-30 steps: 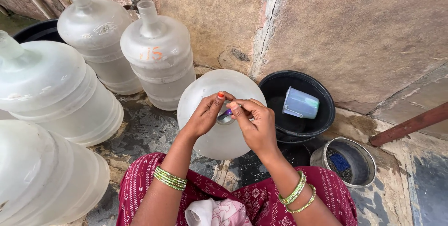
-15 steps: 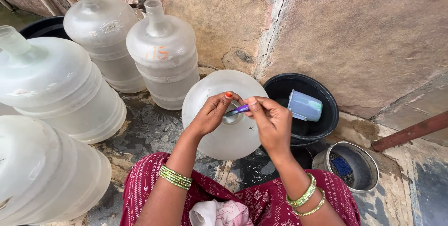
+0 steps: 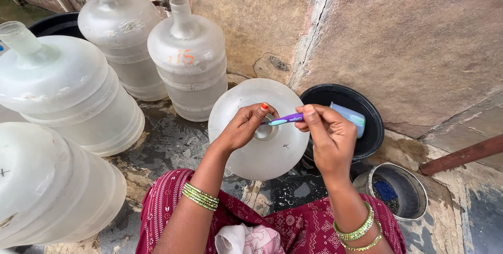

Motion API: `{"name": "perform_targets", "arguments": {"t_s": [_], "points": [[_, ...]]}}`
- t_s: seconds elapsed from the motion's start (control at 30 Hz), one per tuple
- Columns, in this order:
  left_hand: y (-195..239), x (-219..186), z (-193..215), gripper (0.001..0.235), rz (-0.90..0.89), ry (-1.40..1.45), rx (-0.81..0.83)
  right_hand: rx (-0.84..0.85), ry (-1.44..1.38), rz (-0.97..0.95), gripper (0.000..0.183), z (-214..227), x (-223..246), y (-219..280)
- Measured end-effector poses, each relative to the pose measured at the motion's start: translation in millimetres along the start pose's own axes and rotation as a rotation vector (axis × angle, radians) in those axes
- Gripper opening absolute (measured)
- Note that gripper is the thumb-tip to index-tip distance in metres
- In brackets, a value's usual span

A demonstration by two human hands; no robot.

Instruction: The person scoops small stones into a large plastic jug, shakes it to clean the interior, and then empties the stones back into a container. They then use a toothbrush to scrub the interior rim of the jug's opening and repeat the process on another jug.

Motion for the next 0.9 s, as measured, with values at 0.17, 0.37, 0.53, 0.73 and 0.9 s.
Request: {"name": "perform_targets", "arguments": {"t_s": [0.17,0.37,0.53,0.73,0.9], "points": [[0.7,2.7,-1.2,0.059,0.01,0.01,-0.001,0.03,0.043,-0.004,0.026,-19.1,-4.4,0.4],[0.1,-6.5,-1.3,0.053,-0.008,0.004,0.026,0.012,0.077,-0.023,0.025,-8.0,-7.6,-1.6],[3.3,-11.9,-2.4,0.048,0.055,0.011,0.028,-0.07,0.022,0.173,0.022,0.3,27.3,7.0],[0.6,-7.7,-6.2,0.042,-0.016,0.038,0.038,0.258,0.468,0.184,0.025,-38.9,32.4,2.5],[-1.9,-22.3,-8.4,0.038,0.013,0.063,0.053,0.07,0.323,0.179,0.027,-16.3,49.9,9.1]]}}
Point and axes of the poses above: each hand's wrist, its own y-axis away from the middle knuckle, its own z-axis out of the back of the hand, x = y × z, the point moved 5 cm from there along -y, towards the middle knuckle, and after that the axes turned 15 degrees about x, right-handed, at the moved point
